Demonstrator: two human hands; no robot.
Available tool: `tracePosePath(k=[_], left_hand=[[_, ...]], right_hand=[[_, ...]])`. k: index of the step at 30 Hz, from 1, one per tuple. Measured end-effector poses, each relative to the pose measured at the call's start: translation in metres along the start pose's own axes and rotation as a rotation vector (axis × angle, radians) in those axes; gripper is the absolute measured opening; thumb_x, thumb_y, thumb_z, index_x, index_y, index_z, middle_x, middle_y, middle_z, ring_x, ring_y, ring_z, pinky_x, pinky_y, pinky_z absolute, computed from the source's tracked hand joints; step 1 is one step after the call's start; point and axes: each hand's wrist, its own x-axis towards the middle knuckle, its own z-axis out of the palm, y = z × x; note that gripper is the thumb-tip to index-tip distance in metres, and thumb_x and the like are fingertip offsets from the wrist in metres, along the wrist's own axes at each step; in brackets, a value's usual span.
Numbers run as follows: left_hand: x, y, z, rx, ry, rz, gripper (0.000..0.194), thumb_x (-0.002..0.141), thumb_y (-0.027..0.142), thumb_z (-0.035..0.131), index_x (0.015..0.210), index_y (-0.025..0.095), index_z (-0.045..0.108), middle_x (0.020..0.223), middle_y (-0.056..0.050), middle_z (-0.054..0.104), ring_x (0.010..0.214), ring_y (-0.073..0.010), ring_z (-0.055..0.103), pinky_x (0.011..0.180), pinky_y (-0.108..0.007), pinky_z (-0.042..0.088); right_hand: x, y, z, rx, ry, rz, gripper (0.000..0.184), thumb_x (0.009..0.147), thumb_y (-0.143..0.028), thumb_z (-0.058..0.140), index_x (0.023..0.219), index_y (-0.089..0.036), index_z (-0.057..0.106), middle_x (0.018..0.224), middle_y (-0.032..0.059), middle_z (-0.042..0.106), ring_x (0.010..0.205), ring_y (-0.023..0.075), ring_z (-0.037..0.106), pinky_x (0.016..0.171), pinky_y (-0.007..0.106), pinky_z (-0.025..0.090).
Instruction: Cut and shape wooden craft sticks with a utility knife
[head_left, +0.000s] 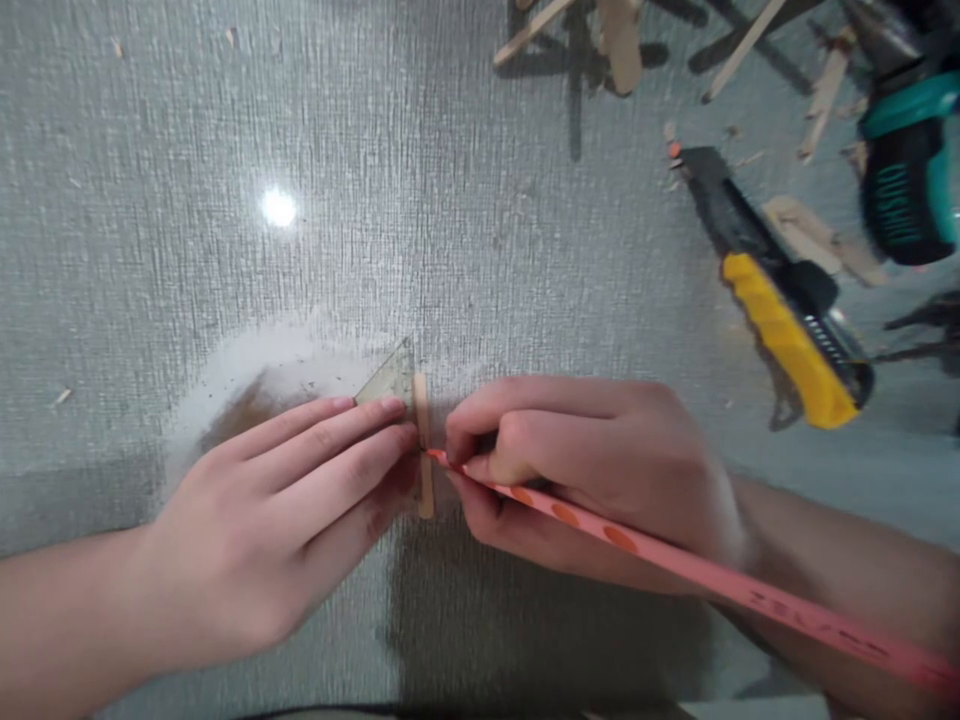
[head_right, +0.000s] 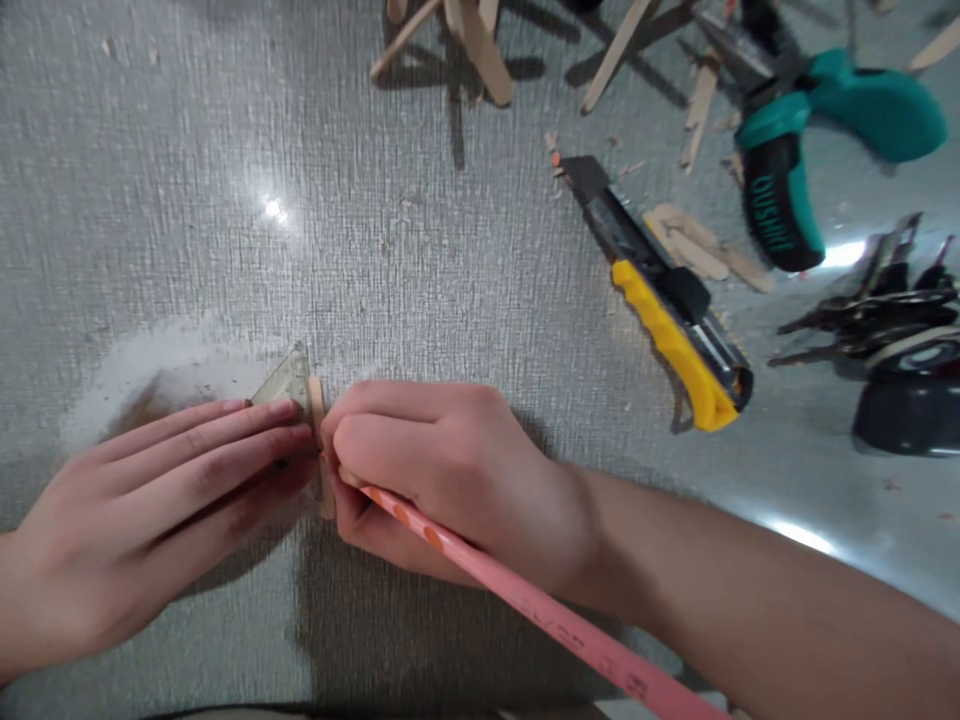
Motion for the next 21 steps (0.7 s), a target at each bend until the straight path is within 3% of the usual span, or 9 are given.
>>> tracePosePath(k=[10,21], left_hand=[[-0.0009,0.0003,-0.0012,0.000,-0.010,0.014,0.028,0.110,0.016,0.049,0.131,0.011,0.067,0.135,-0.008,0.075,0.134,-0.0198,0.067,0.125,-0.034,0.049],[-0.0022,-0.0002,0.0002,0.029,-0.007,0.030,0.027,0.110,0.017,0.048,0.127,0.014,0.069,0.137,-0.007,0.074,0.135,-0.0203,0.067,0.126,-0.036,0.049]], right_hand=[[0.0019,0.0006,0.0018,-0.010,0.052,0.024,0.028,0.092,-0.006,0.066,0.077,-0.023,0.050,0.084,-0.0028,0.072,0.070,0.0070,0.070,0.064,0.017,0.058],[0.0018,0.0008,-0.0012,-0.010,0.001,-0.017,0.031,0.094,-0.006,0.065,0.075,-0.023,0.047,0.081,-0.0038,0.072,0.070,0.0068,0.069,0.063,0.017,0.057]])
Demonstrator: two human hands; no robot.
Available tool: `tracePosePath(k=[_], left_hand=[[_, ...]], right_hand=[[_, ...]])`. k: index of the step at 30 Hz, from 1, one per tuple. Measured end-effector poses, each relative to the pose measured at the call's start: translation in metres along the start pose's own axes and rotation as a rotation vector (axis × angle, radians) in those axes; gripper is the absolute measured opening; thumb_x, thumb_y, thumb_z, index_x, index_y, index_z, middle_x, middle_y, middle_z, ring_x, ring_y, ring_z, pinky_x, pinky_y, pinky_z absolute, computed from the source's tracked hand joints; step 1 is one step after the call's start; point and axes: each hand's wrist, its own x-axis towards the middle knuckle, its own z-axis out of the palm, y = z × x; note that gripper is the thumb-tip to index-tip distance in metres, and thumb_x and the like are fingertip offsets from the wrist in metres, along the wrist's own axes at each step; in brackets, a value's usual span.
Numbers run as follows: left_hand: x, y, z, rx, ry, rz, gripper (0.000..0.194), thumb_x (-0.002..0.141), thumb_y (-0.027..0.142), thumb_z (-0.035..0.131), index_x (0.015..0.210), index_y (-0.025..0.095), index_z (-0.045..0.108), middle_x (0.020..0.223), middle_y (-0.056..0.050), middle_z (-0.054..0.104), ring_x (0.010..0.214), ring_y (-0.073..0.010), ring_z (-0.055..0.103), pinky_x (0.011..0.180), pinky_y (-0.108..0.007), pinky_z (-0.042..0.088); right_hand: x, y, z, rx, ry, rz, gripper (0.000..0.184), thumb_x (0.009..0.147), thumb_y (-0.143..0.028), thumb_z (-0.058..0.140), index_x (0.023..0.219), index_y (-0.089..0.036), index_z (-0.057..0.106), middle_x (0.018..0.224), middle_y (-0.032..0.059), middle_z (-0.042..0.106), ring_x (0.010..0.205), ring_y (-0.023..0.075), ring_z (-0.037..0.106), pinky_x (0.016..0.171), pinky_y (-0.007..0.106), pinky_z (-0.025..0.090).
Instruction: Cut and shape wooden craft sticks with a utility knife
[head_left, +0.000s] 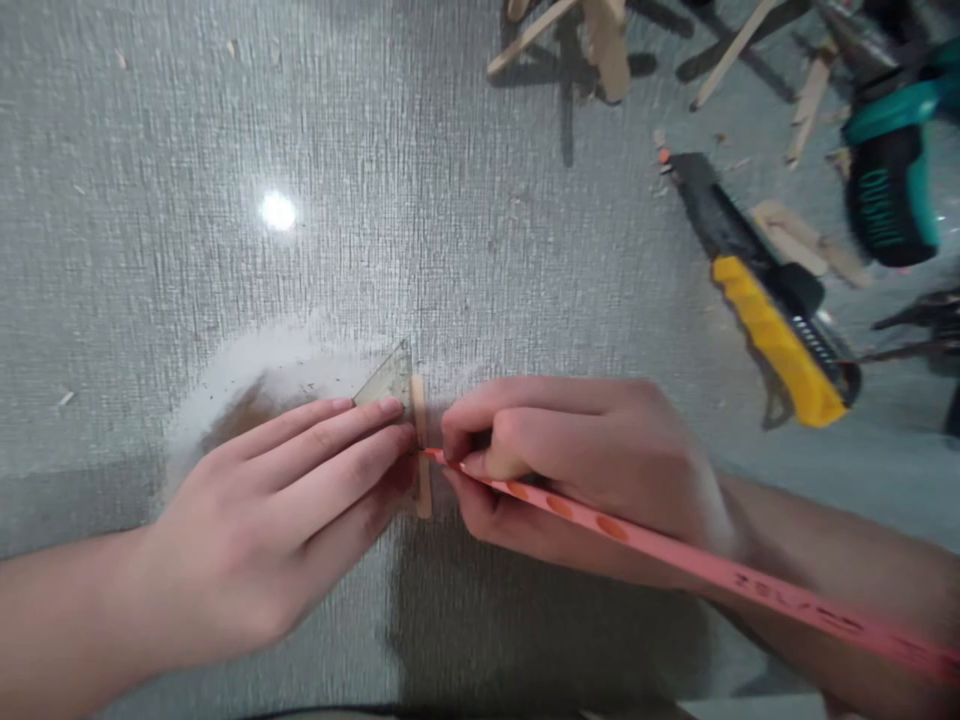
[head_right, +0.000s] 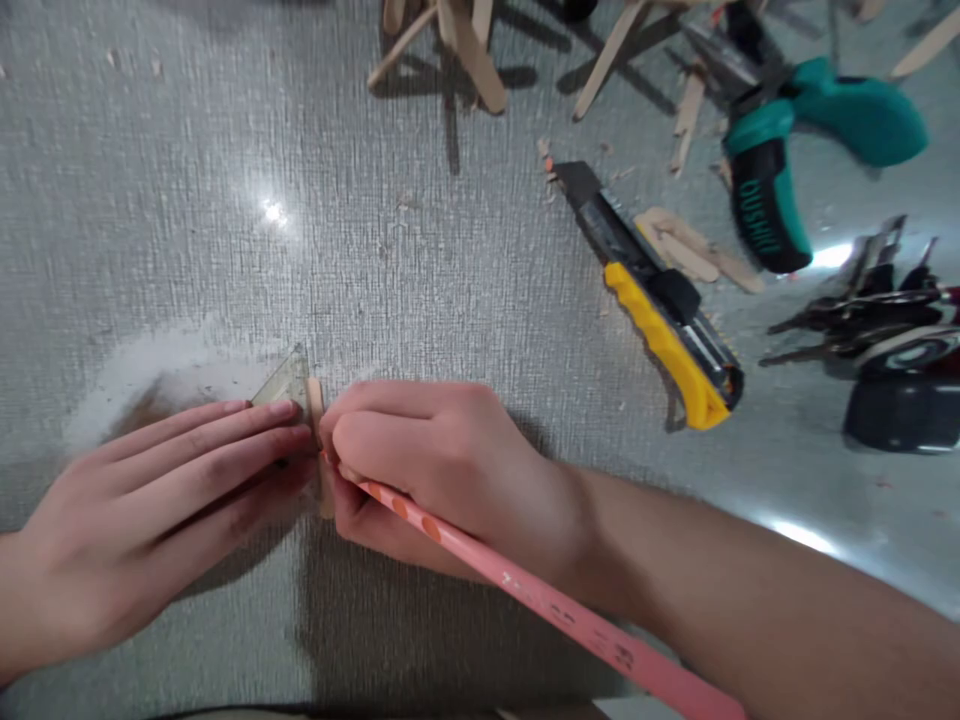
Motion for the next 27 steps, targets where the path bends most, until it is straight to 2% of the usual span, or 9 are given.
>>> tracePosePath(k=[7,16,22,27], left_hand=[[0.000,0.000,0.000,-0.008,-0.003,-0.007,0.026,0.110,0.018,0.050,0.130,0.013,0.067,0.140,-0.007,0.073,0.137,-0.0191,0.066,0.125,-0.036,0.049],[0.000,-0.001,-0.001,0.045,0.001,0.043,0.028,0.110,0.016,0.046,0.126,0.014,0.069,0.140,-0.007,0.073,0.139,-0.0205,0.064,0.125,-0.038,0.049],[0.003,-0.006,-0.002,0.052,0.026,0.076,0.027,0.109,0.017,0.047,0.123,0.018,0.070,0.137,-0.007,0.075,0.133,-0.0225,0.069,0.118,-0.041,0.057],[0.008,-0.012,-0.008,0.082,0.062,0.115,0.019,0.100,0.017,0.069,0.119,0.017,0.072,0.118,-0.006,0.082,0.115,-0.0232,0.077,0.102,-0.037,0.066]], right_hand=[[0.000,-0.002,0.003,-0.018,0.037,0.044,0.029,0.094,-0.006,0.063,0.076,-0.024,0.049,0.084,-0.0021,0.072,0.070,0.0088,0.069,0.064,0.020,0.057],[0.002,-0.001,0.001,0.010,-0.005,0.014,0.030,0.094,-0.006,0.062,0.074,-0.024,0.048,0.080,-0.0029,0.071,0.071,0.0090,0.068,0.063,0.019,0.055],[0.004,0.003,0.002,0.040,0.054,0.039,0.028,0.088,-0.007,0.066,0.076,-0.025,0.049,0.081,-0.0023,0.072,0.071,0.0114,0.069,0.062,0.023,0.055],[0.004,0.009,0.003,0.194,0.141,0.062,0.028,0.083,-0.006,0.068,0.076,-0.024,0.049,0.079,-0.0025,0.069,0.067,0.0109,0.064,0.060,0.025,0.051]])
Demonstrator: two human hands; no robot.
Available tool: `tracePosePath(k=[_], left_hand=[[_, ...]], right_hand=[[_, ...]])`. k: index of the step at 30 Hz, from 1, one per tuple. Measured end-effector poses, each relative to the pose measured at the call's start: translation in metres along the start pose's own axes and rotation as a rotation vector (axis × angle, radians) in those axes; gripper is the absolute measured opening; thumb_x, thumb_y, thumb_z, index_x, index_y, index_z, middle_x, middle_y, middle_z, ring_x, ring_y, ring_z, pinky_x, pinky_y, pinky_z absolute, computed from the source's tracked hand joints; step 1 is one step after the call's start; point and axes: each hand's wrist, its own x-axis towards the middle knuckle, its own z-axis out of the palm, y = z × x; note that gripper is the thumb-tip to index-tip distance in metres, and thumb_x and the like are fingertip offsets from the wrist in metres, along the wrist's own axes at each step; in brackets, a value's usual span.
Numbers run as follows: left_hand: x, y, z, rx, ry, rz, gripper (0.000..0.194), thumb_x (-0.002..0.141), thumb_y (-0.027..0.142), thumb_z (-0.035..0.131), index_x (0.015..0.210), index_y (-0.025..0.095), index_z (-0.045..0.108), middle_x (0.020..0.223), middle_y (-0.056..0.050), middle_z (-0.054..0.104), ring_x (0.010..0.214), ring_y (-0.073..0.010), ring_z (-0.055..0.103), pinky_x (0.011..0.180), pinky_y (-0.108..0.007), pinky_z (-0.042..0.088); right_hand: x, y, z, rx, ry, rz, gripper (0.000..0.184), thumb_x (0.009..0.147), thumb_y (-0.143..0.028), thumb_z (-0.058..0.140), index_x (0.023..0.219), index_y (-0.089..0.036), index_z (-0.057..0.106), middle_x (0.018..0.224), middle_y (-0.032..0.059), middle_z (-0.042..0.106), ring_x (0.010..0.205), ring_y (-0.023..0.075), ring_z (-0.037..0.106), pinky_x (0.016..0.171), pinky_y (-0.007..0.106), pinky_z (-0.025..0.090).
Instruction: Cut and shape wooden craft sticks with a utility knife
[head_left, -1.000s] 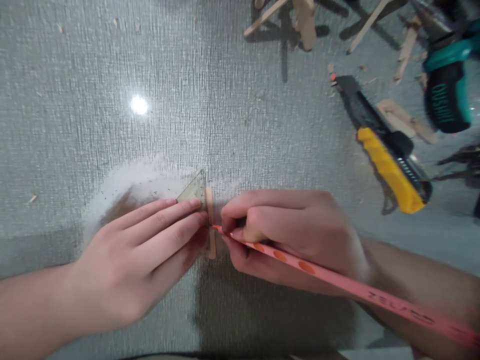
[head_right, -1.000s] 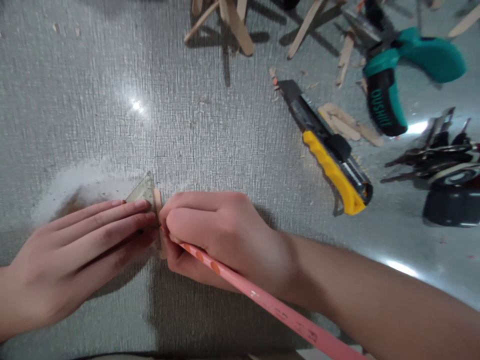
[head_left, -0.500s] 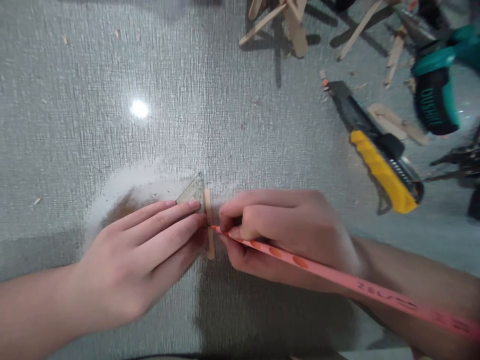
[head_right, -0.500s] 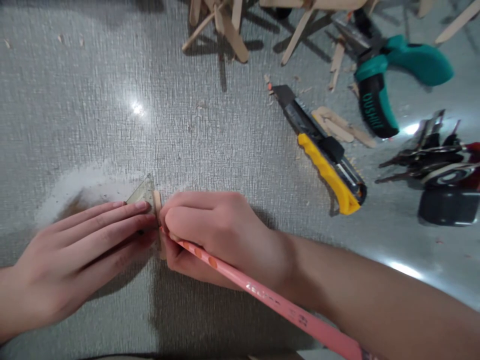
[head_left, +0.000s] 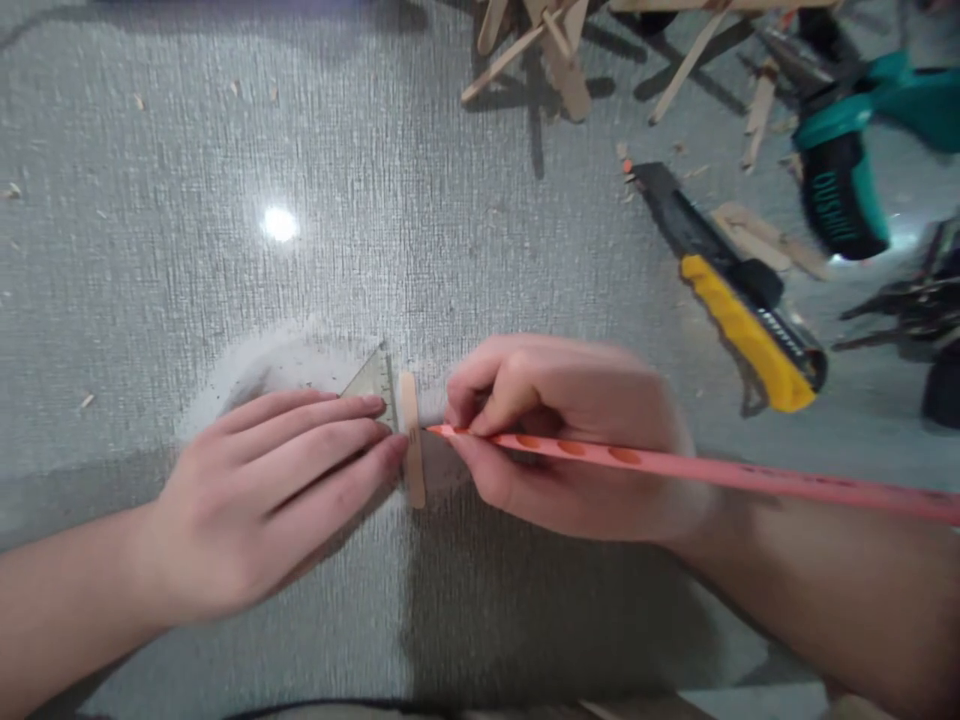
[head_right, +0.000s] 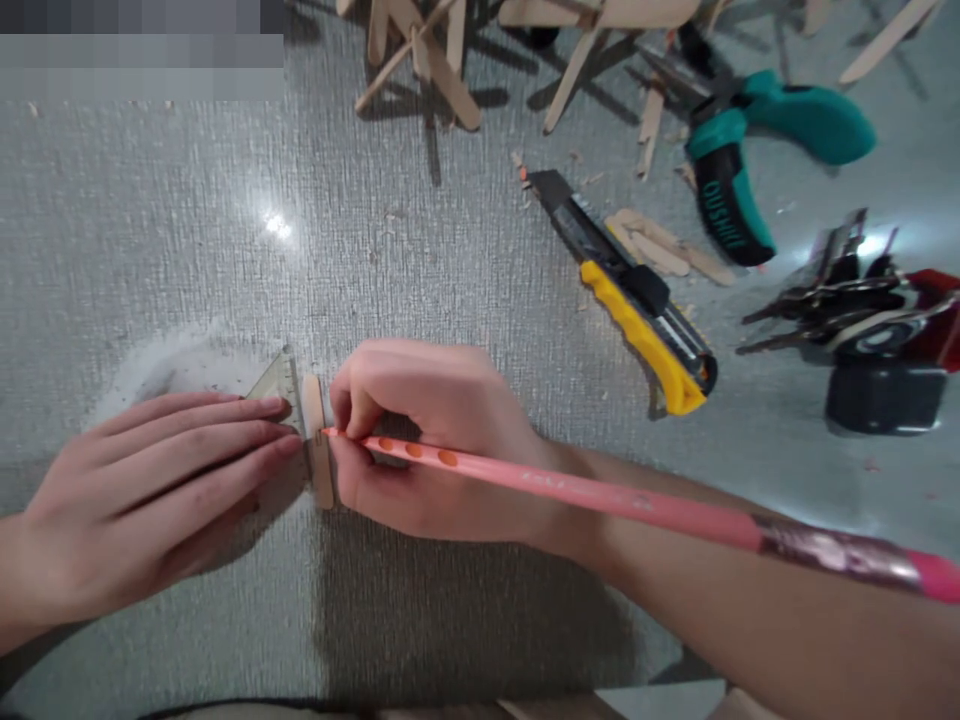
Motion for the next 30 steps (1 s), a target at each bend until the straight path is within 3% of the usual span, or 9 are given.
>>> tracePosePath(k=[4,7,13,19,23,25,30], left_hand=[[0.004,-0.002,-0.002,0.006,0.070,-0.056,0.018,0.094,0.016,0.075,0.111,0.021,0.073,0.104,-0.005,0.083,0.095,-0.0196,0.081,0.088,-0.034,0.067],[0.003,-0.003,-0.003,0.004,0.099,-0.056,0.021,0.093,0.013,0.073,0.112,0.023,0.071,0.099,-0.002,0.082,0.085,-0.0172,0.078,0.082,-0.035,0.065],[0.005,-0.006,-0.003,0.046,0.172,-0.064,0.011,0.096,0.018,0.063,0.099,0.026,0.070,0.067,0.005,0.067,0.058,-0.0118,0.061,0.059,-0.028,0.052],[0.008,-0.005,0.001,0.000,0.234,-0.404,0.014,0.096,0.031,0.060,0.089,0.024,0.071,0.055,0.006,0.057,0.048,-0.0108,0.050,0.053,-0.026,0.040],[0.009,-0.007,0.003,0.000,0.200,-0.580,0.041,0.094,0.039,0.056,0.059,0.021,0.045,0.047,0.006,0.039,0.046,-0.0092,0.036,0.052,-0.026,0.029],[0.009,-0.008,0.003,0.036,0.120,-0.661,0.049,0.096,0.043,0.051,0.055,0.022,0.034,0.047,0.006,0.030,0.048,-0.0101,0.031,0.055,-0.028,0.026],[0.008,-0.007,0.006,0.128,0.079,-0.659,0.051,0.098,0.044,0.047,0.055,0.023,0.032,0.048,0.003,0.033,0.049,-0.0125,0.033,0.057,-0.031,0.024]], right_hand=[[-0.001,0.002,0.000,-0.006,-0.009,-0.072,0.028,0.084,-0.004,0.065,0.074,-0.024,0.048,0.075,-0.0034,0.066,0.066,0.0104,0.062,0.059,0.026,0.047],[-0.001,0.002,0.001,-0.047,0.067,-0.112,0.028,0.084,-0.006,0.066,0.073,-0.024,0.047,0.074,-0.0039,0.065,0.064,0.0099,0.060,0.058,0.026,0.045],[0.001,0.007,0.003,-0.095,0.166,-0.134,0.027,0.080,-0.009,0.066,0.071,-0.025,0.047,0.074,-0.0044,0.066,0.064,0.0123,0.059,0.058,0.028,0.045],[0.008,0.023,0.006,-0.270,0.175,-0.263,0.020,0.082,-0.019,0.064,0.075,-0.026,0.047,0.074,-0.0027,0.063,0.067,0.0149,0.057,0.064,0.031,0.045],[0.018,0.029,0.009,-0.363,0.180,-0.343,0.018,0.084,-0.021,0.060,0.076,-0.026,0.046,0.076,-0.0002,0.059,0.072,0.0177,0.057,0.069,0.033,0.046],[0.023,0.029,0.010,-0.392,0.167,-0.364,0.017,0.085,-0.019,0.059,0.077,-0.026,0.047,0.081,0.0020,0.061,0.078,0.0191,0.059,0.073,0.034,0.047],[0.027,0.028,0.011,-0.471,0.132,-0.359,0.013,0.087,-0.011,0.053,0.084,-0.024,0.056,0.096,0.0092,0.065,0.091,0.0237,0.059,0.084,0.037,0.048]])
